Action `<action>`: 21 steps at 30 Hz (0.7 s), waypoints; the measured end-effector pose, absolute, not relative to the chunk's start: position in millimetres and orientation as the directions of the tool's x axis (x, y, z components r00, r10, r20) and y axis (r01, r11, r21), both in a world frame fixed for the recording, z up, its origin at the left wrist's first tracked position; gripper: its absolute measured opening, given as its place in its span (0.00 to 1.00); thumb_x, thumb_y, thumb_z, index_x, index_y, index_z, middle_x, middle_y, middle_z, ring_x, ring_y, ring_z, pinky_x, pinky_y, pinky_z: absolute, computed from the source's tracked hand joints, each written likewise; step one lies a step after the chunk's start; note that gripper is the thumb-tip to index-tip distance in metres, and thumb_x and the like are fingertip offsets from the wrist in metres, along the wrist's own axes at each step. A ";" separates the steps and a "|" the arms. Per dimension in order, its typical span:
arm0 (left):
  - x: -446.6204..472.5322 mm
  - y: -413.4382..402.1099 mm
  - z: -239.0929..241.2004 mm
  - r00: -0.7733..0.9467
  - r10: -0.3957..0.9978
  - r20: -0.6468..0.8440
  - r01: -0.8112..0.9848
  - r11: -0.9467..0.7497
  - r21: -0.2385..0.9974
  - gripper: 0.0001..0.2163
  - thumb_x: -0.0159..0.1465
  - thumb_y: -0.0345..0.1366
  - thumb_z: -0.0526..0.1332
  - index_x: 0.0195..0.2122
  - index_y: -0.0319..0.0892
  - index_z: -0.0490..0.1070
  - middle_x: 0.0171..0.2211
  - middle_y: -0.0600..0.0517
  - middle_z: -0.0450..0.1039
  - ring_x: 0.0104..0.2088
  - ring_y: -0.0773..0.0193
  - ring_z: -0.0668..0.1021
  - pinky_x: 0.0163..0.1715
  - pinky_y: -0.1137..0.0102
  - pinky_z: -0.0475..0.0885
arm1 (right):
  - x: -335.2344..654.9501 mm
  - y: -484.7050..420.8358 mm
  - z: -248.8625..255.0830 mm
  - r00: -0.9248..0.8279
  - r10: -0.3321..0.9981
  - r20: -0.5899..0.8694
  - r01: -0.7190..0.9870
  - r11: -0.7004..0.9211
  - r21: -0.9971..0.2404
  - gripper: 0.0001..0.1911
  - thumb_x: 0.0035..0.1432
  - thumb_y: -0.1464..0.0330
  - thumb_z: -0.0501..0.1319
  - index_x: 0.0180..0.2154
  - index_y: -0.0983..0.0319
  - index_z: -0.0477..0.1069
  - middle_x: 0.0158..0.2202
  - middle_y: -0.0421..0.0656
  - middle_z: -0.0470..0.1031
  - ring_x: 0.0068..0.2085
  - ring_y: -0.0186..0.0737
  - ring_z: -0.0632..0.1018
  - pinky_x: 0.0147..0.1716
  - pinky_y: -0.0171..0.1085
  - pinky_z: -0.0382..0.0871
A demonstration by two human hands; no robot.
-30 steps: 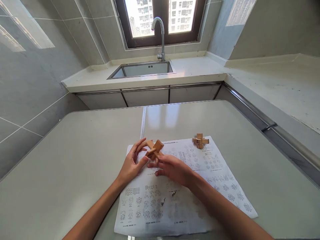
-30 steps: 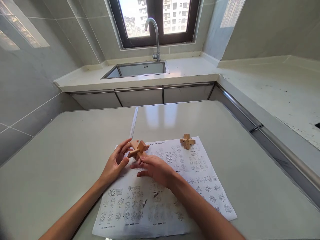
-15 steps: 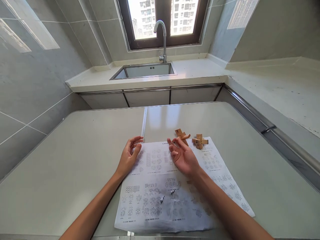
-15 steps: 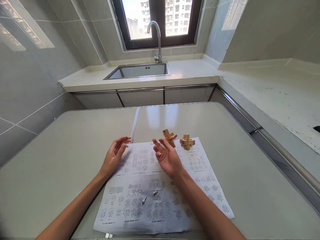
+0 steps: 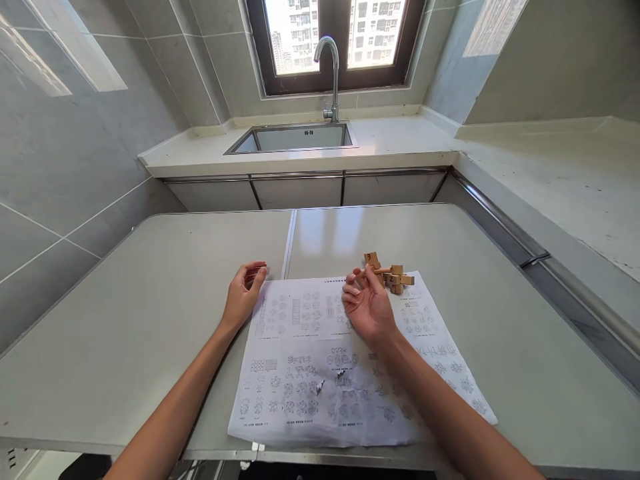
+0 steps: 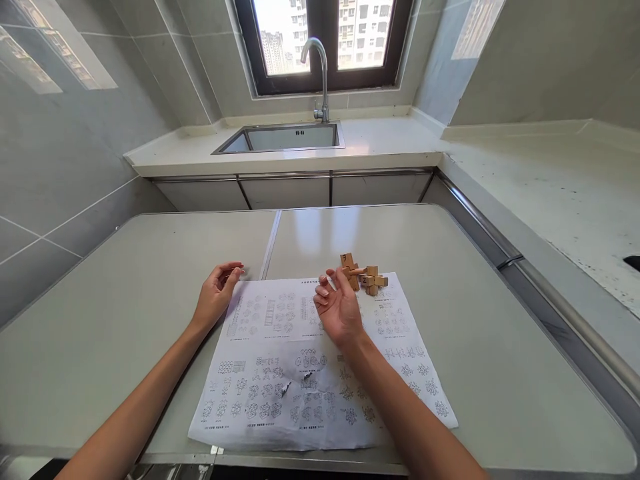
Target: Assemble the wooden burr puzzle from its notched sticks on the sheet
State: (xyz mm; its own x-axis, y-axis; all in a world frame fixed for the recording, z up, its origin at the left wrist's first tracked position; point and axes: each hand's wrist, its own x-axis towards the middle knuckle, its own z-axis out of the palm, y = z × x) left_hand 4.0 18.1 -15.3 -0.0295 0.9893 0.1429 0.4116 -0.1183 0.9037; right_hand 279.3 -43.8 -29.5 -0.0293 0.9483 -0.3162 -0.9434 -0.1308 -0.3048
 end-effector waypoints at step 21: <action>-0.3 20.6 -20.4 -0.049 0.989 0.137 0.460 -0.099 0.882 0.18 0.65 0.53 0.64 0.44 0.43 0.78 0.45 0.46 0.82 0.47 0.54 0.82 0.52 0.61 0.74 | 228.9 -77.5 -31.0 -0.196 0.978 0.066 0.043 0.076 -0.996 0.13 0.67 0.57 0.62 0.34 0.59 0.70 0.26 0.39 0.74 0.26 0.35 0.72 0.28 0.35 0.66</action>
